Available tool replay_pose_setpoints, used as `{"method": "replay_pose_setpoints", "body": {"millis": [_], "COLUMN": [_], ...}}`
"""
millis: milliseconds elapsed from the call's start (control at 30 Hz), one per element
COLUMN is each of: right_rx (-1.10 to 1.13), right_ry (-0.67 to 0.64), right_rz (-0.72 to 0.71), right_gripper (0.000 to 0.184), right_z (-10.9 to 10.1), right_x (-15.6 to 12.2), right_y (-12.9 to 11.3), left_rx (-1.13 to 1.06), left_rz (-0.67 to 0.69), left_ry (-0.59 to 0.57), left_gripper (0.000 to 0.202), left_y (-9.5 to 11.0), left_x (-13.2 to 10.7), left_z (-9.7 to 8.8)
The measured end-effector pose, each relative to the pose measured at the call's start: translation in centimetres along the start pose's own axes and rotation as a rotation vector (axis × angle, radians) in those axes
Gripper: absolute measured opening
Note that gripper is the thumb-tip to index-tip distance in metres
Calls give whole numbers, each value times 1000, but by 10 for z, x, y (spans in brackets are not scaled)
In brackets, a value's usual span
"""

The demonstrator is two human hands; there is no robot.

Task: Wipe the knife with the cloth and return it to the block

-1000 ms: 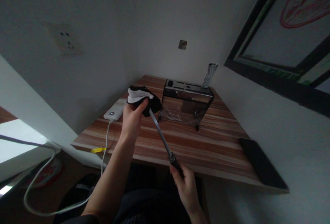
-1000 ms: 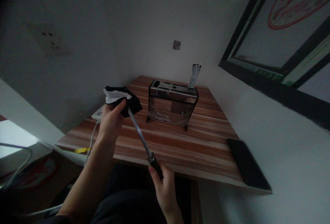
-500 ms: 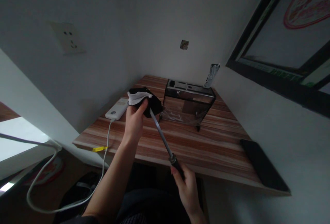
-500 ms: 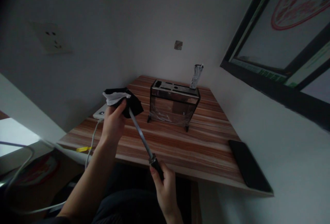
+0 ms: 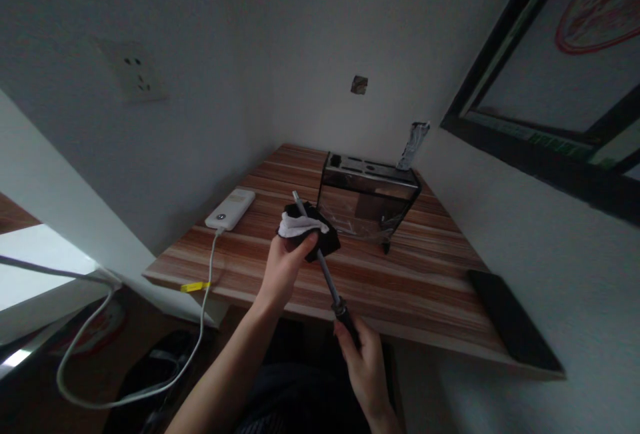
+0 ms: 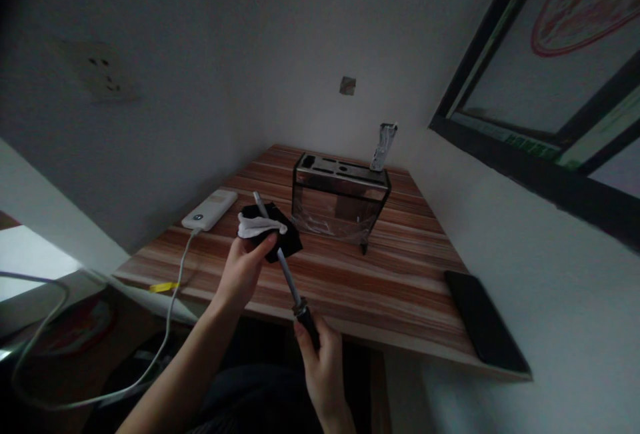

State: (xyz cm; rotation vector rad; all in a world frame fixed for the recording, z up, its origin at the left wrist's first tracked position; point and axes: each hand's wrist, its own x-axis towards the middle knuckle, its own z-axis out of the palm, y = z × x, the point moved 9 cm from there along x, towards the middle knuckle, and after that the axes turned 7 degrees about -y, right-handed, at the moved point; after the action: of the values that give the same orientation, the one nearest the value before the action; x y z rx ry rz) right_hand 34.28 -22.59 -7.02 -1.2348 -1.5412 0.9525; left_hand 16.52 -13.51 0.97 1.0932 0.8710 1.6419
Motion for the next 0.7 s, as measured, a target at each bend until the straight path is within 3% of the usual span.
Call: {"method": "replay_pose_setpoints", "body": {"millis": [300,433,700], "right_rx": [93,128,142], "right_ry": [51,86,90], "right_rz": [78,88,104], "right_gripper": [35,39,39], "right_z": [-4,-10,-13], "right_x": [3,4,5], "right_y": [4,5,4], "left_rx": [79,113,95], "left_rz": [-199,-211,-257], "left_ry": [-186,-276,-315], "left_gripper": [23,22,37], "left_y": [-22,-28,-39], "left_x": [-30,-42,-49], "left_z": [34,49,51]}}
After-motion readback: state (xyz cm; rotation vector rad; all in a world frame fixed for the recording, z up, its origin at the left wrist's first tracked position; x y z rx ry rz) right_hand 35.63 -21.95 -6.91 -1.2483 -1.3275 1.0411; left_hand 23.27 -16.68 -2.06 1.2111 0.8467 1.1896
